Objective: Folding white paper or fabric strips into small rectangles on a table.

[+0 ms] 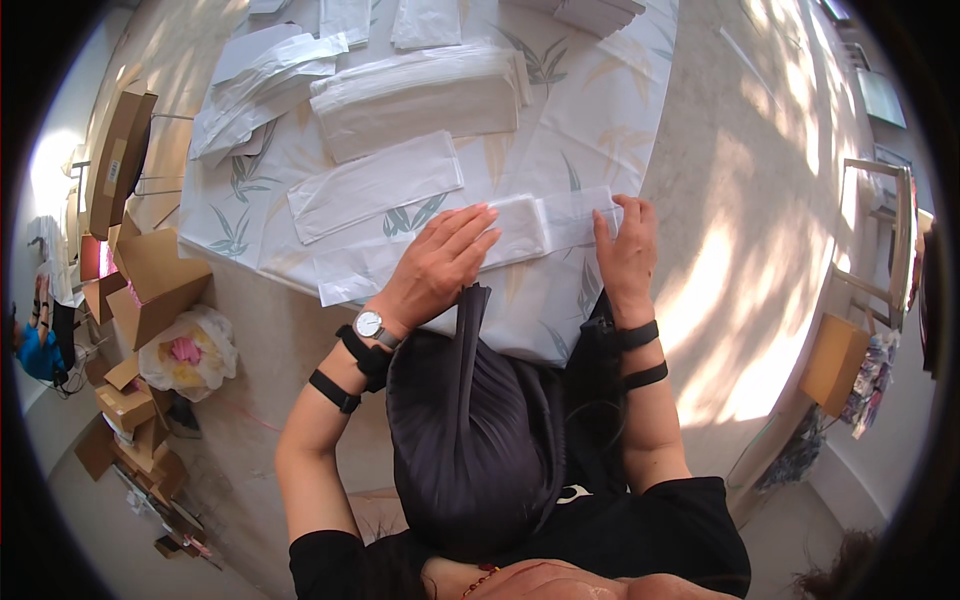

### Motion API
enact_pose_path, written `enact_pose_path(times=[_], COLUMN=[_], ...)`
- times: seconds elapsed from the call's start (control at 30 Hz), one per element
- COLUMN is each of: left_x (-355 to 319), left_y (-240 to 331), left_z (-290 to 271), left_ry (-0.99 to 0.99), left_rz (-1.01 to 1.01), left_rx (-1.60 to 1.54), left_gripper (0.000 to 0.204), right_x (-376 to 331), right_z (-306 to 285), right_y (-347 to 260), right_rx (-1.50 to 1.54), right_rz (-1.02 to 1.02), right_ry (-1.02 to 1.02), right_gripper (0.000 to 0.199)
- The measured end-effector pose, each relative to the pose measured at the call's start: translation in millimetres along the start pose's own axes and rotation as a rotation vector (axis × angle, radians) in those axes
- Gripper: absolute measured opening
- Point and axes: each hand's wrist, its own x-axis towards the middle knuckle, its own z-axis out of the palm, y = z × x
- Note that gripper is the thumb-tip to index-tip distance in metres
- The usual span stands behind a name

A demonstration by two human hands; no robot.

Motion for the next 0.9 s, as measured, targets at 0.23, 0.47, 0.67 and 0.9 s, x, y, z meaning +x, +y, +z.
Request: enact_pose_path(times=[0.23, 0.47, 0.67, 0.9], left_x=[7.0, 4.5, 6.8, 9.9], left_y=[-7.5, -19.6, -16.9, -16.9], left_z=[23.7, 36.8, 32.8, 30.0], left_ry=[-0.378, -0.409, -0.42, -0.427], left_rz=[0.058, 0.105, 0.104, 0.116], left_rx=[0.045, 0.082, 0.105, 0.161], left_gripper=[0.068, 0.074, 0.073, 0.072], right_x=[8.2, 12.8, 7.7, 9.7], right_z=[-0.4, 4.2, 10.1, 6.8], right_y=[13.1, 14.7, 25.3, 17.4], right_rx=[-0.033, 0.051, 0.096, 0.11], right_rz=[0.061, 0.135, 0.046, 0.183], right_ry=[-0.078, -0.154, -0.111, -0.158], right_gripper=[0.035, 0.021, 0.019, 0.024])
